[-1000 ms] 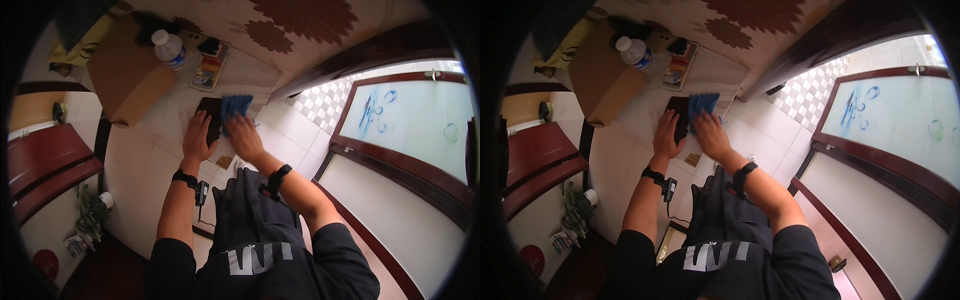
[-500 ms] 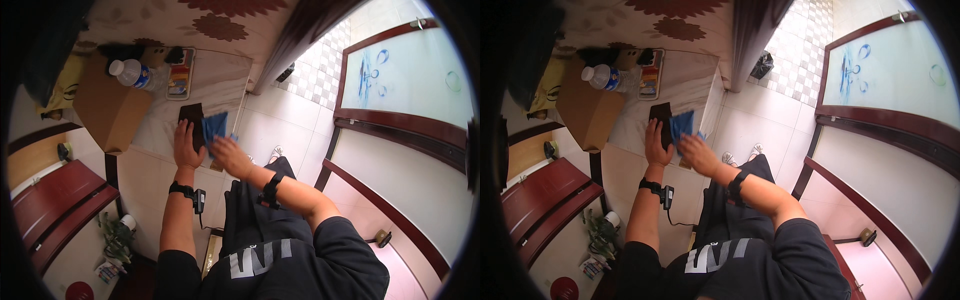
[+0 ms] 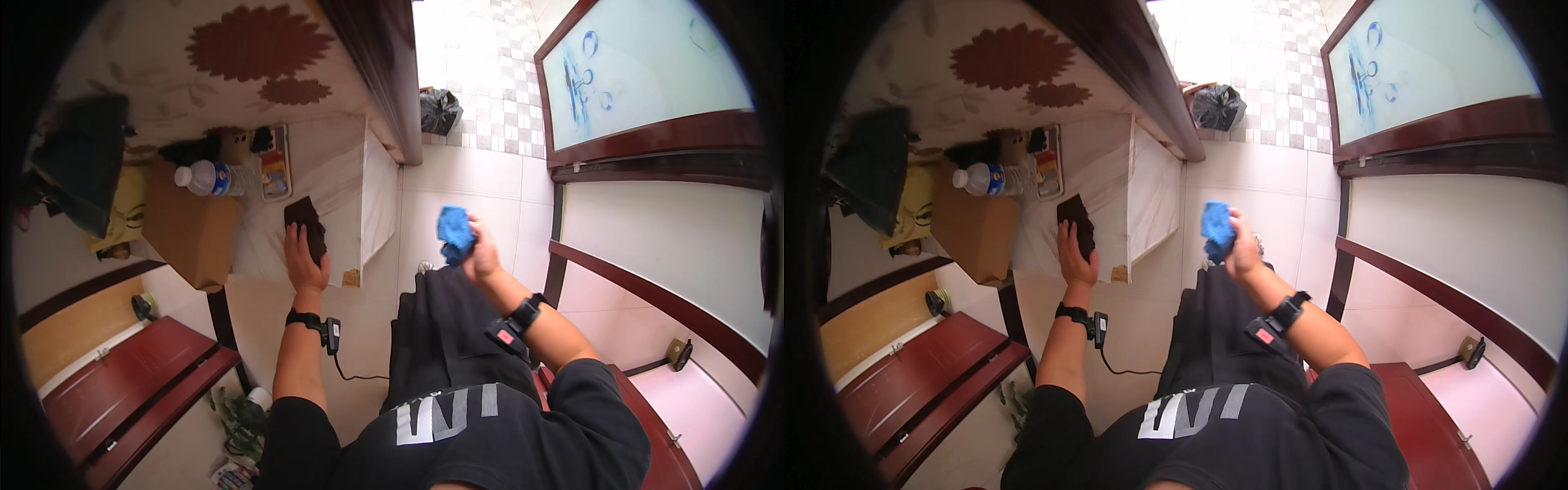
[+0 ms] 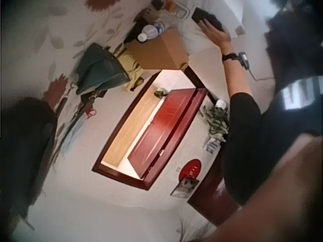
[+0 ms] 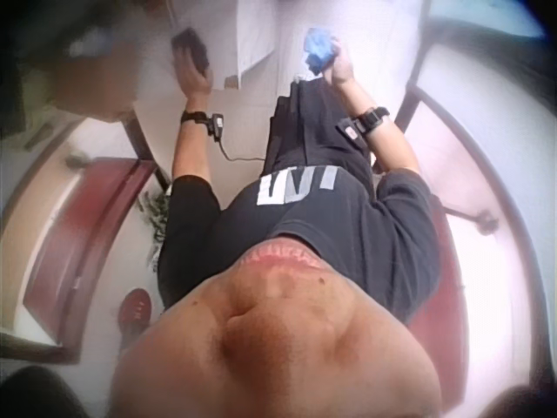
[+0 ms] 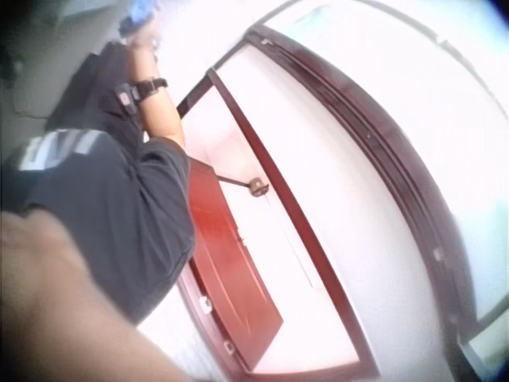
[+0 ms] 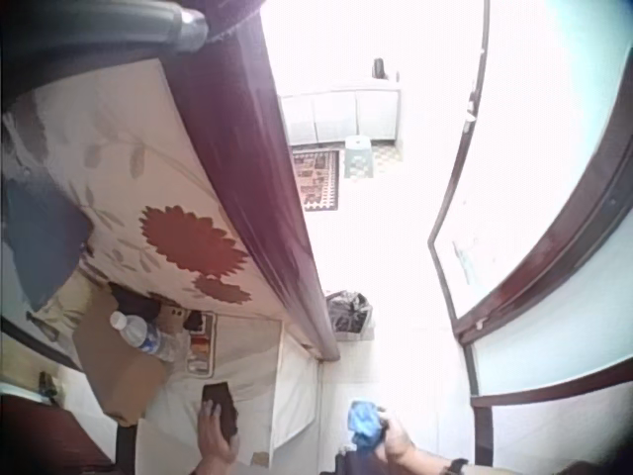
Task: The person wipes down the exterior and interior surfaces of a low cabinet and a nearby door frame with blue and brown cloths.
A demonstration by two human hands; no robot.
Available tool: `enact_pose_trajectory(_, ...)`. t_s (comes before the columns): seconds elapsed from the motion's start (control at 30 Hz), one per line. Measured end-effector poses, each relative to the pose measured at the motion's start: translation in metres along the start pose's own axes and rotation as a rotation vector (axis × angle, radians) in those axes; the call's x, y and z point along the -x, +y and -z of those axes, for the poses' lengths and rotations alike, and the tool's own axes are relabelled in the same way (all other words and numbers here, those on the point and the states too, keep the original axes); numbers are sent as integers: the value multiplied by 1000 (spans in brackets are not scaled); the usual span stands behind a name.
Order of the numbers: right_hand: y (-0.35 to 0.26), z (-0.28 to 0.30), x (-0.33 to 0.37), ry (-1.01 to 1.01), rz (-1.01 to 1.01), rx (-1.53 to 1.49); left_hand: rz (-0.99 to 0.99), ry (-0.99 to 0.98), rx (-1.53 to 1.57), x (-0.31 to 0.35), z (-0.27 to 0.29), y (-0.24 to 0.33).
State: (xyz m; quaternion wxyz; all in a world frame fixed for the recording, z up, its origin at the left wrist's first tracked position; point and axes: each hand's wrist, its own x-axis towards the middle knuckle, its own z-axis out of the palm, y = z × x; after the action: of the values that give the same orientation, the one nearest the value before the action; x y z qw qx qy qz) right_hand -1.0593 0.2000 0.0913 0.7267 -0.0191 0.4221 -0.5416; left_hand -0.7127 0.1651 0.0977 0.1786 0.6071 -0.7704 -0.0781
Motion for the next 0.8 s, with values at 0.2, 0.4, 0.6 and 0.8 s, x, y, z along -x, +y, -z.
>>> enact_pose_trajectory(0.2, -108, -31, 23, -275, 135, -209, 160, -42, -108, -12, -27, 25)
enact_pose_trajectory(0.4, -165, -119, 5, -413, 538, 8, 210, 30, -164, -42, -49, 66)
enact_pose_trajectory(0.6, -183, -210, -68, -429, 1318, 604, 157, 85, -133, -54, -54, 74)
enact_pose_trajectory(0.8, -126, -218, -128, -87, 1551, 759, 187, 50, -135, -51, -49, 74)
